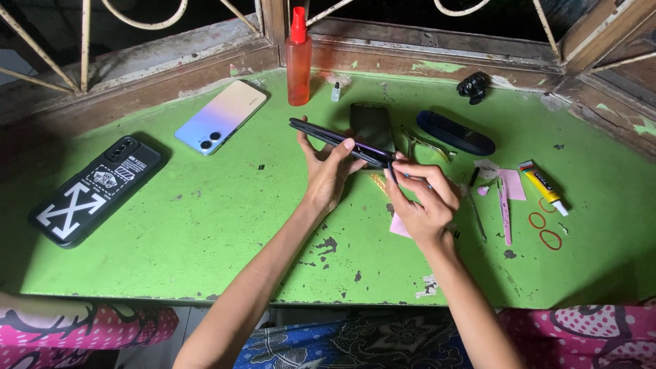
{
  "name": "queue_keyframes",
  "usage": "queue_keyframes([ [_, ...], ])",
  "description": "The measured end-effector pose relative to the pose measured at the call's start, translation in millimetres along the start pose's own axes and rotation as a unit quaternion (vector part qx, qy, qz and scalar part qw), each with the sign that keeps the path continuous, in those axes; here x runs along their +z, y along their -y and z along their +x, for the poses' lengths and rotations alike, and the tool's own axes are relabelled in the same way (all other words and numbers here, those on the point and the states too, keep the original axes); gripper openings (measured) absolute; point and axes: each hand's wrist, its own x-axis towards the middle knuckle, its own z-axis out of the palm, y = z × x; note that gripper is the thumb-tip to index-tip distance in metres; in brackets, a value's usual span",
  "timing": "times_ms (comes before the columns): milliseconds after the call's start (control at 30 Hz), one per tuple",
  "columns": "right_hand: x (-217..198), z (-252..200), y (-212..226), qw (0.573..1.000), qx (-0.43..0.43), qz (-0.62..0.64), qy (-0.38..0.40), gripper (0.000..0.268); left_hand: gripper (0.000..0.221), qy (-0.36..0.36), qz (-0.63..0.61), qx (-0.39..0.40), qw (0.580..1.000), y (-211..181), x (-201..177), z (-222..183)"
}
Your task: Using a plastic prying tool and a metal spudger to remove the back cover of a smartphone for repair.
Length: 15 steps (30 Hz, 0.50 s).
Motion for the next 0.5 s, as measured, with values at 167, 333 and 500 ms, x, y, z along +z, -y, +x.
queue_keyframes([
  [167,-1,-10,-9,1.0,0.021,0.009,0.005,0.01,0.125,0.003,-0.006,0.006,1.0,-5,6,-2],
  [333,-2,-13,-12,0.999,0.035,0.012,0.011,0.01,0.127,0.004,0.003,0.009,1.0,-6,3,1],
  [500,-2,-13,-12,0.998,0.053,0.009,0.018,0.008,0.128,0.005,0.0,0.016,1.0,-6,3,2],
])
